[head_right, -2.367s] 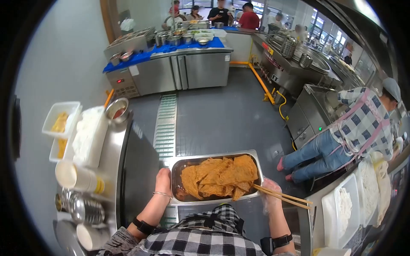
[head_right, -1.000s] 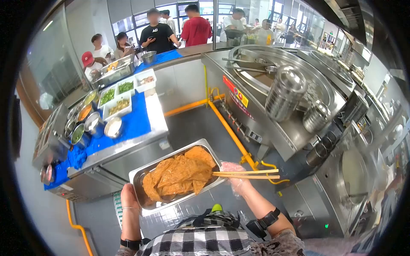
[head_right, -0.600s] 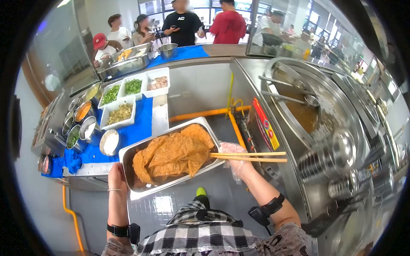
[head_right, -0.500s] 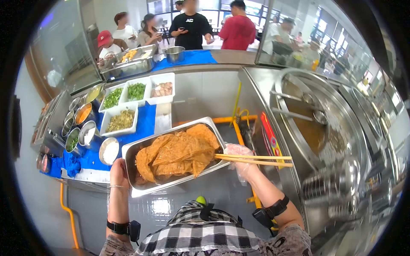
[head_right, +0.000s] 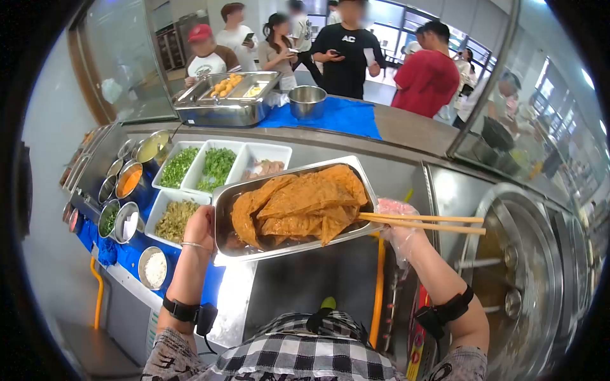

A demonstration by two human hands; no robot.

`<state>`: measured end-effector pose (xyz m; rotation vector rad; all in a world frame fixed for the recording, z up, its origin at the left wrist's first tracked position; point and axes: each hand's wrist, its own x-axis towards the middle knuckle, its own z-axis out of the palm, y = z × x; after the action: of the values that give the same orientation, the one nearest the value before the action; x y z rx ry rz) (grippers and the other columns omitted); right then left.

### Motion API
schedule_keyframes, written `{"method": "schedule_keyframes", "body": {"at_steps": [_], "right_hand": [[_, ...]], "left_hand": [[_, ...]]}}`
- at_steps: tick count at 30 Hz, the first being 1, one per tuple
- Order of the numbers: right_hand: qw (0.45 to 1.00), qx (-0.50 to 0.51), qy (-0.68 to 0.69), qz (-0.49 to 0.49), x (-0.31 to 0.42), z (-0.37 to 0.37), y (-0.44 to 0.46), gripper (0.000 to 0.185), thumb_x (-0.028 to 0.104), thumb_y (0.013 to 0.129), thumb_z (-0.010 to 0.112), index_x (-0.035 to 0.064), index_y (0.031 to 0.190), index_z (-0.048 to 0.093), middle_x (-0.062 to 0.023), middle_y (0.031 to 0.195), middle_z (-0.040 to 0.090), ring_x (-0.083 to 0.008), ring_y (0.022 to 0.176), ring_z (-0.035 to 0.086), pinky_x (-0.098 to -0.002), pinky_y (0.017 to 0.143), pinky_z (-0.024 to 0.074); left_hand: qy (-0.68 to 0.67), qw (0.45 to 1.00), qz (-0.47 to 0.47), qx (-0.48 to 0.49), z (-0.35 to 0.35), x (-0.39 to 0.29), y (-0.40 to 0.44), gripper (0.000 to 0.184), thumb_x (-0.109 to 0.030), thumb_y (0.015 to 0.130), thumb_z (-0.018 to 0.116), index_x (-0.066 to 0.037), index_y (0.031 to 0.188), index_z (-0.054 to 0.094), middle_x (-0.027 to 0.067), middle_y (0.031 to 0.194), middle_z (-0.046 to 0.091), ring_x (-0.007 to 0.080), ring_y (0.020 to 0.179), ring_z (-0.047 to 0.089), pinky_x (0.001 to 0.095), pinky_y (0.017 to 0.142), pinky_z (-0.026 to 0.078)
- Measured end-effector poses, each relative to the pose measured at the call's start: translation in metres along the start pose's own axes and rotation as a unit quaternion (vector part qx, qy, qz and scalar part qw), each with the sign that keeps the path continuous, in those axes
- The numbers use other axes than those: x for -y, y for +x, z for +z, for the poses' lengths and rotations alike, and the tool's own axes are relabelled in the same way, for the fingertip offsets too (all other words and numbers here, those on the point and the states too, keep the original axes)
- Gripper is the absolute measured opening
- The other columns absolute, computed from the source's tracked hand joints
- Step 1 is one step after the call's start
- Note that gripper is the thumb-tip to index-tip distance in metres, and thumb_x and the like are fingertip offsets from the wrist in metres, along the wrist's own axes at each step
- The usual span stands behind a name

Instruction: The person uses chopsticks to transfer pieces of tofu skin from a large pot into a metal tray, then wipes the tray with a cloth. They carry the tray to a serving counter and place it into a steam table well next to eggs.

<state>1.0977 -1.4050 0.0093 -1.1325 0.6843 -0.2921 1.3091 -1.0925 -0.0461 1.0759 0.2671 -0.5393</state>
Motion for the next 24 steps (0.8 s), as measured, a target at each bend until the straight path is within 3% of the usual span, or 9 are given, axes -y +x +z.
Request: {"method": "schedule_keyframes", "body": {"at_steps": [2, 4, 6, 9, 11, 15, 20, 23, 24], "right_hand": [[0.999, 0.031, -0.003, 0.021, 0.018, 0.004, 0.046, 0.02, 0.004, 0.076, 0.052, -0.0002, 0.095, 0.053, -0.0051, 0.075, 0.057, -0.0107, 0.06, 0.054, -0.0186, 0.047, 0.0416], [0.998, 0.05, -0.028, -0.025, 0.03, 0.016, 0.083, 0.012, 0.003, 0.075, 0.053, -0.0032, 0.086, 0.053, -0.0025, 0.066, 0.05, -0.0073, 0.054, 0.043, -0.0177, 0.046, 0.034], [0.995, 0.091, -0.031, -0.03, 0.044, 0.032, 0.127, 0.013, 0.005, 0.075, 0.054, -0.0024, 0.086, 0.054, -0.0019, 0.066, 0.05, -0.0073, 0.054, 0.043, -0.0179, 0.047, 0.0347], [0.989, 0.135, -0.046, -0.027, 0.055, 0.051, 0.2, 0.017, 0.012, 0.077, 0.057, -0.0015, 0.087, 0.054, -0.0008, 0.067, 0.051, -0.0069, 0.055, 0.044, -0.0178, 0.05, 0.0375], [0.963, 0.251, -0.022, -0.092, 0.056, 0.067, 0.239, 0.021, 0.019, 0.076, 0.059, 0.0025, 0.089, 0.055, -0.0011, 0.074, 0.056, -0.0066, 0.063, 0.048, -0.018, 0.051, 0.0381], [0.964, 0.247, -0.046, -0.081, 0.077, 0.116, 0.312, 0.023, 0.027, 0.078, 0.056, 0.0046, 0.085, 0.057, 0.0015, 0.07, 0.053, -0.0038, 0.061, 0.044, -0.015, 0.05, 0.0341], [0.947, 0.302, -0.086, -0.064, 0.111, 0.185, 0.394, 0.019, 0.025, 0.077, 0.055, 0.0058, 0.081, 0.057, 0.0035, 0.059, 0.051, -0.0023, 0.047, 0.041, -0.015, 0.038, 0.0292], [0.933, 0.353, -0.037, -0.064, 0.118, 0.234, 0.47, 0.012, 0.02, 0.077, 0.055, 0.0074, 0.078, 0.056, 0.0039, 0.057, 0.046, -0.004, 0.045, 0.038, -0.0161, 0.038, 0.0273], [0.945, 0.319, -0.037, -0.061, 0.122, 0.254, 0.486, 0.01, 0.017, 0.077, 0.055, 0.0076, 0.078, 0.055, 0.0043, 0.056, 0.044, -0.0045, 0.046, 0.036, -0.0167, 0.038, 0.027]], "left_hand": [[-0.021, 0.999, 0.012, -0.041, 0.019, -0.004, 0.025, 0.018, -0.01, 0.074, 0.042, -0.005, 0.058, 0.048, 0.0042, 0.053, 0.048, 0.0153, 0.047, 0.047, 0.0246, 0.045, 0.041], [-0.044, 0.995, 0.016, -0.085, 0.03, -0.013, 0.039, 0.018, -0.011, 0.074, 0.042, -0.005, 0.058, 0.048, 0.0046, 0.053, 0.048, 0.0158, 0.047, 0.047, 0.0257, 0.045, 0.041], [-0.038, 0.988, 0.037, -0.143, 0.044, -0.029, 0.061, 0.019, -0.01, 0.072, 0.043, -0.008, 0.053, 0.044, 0.001, 0.047, 0.041, 0.0127, 0.04, 0.039, 0.0251, 0.038, 0.032], [-0.057, 0.982, 0.073, -0.167, 0.053, -0.05, 0.097, 0.019, -0.01, 0.072, 0.044, -0.009, 0.053, 0.044, 0.001, 0.046, 0.04, 0.0134, 0.038, 0.038, 0.0259, 0.036, 0.032], [-0.061, 0.982, 0.065, -0.169, 0.053, -0.067, 0.116, 0.02, -0.01, 0.072, 0.043, -0.009, 0.052, 0.043, 0.0009, 0.047, 0.04, 0.0134, 0.04, 0.039, 0.0261, 0.038, 0.033], [-0.092, 0.973, 0.107, -0.181, 0.06, -0.106, 0.166, 0.021, -0.01, 0.073, 0.043, -0.009, 0.053, 0.042, 0.0007, 0.048, 0.039, 0.0133, 0.043, 0.04, 0.0259, 0.04, 0.034], [-0.1, 0.96, 0.15, -0.213, 0.067, -0.16, 0.225, 0.018, -0.007, 0.072, 0.043, -0.009, 0.055, 0.041, 0.0015, 0.049, 0.039, 0.0142, 0.043, 0.039, 0.0267, 0.041, 0.034], [-0.116, 0.95, 0.158, -0.243, 0.074, -0.192, 0.264, 0.016, -0.006, 0.071, 0.042, -0.008, 0.055, 0.041, 0.0019, 0.049, 0.04, 0.0153, 0.043, 0.04, 0.0283, 0.04, 0.034], [-0.116, 0.944, 0.161, -0.264, 0.076, -0.202, 0.278, 0.016, -0.006, 0.071, 0.042, -0.008, 0.055, 0.042, 0.0024, 0.05, 0.04, 0.0157, 0.043, 0.04, 0.0283, 0.041, 0.035]]}}
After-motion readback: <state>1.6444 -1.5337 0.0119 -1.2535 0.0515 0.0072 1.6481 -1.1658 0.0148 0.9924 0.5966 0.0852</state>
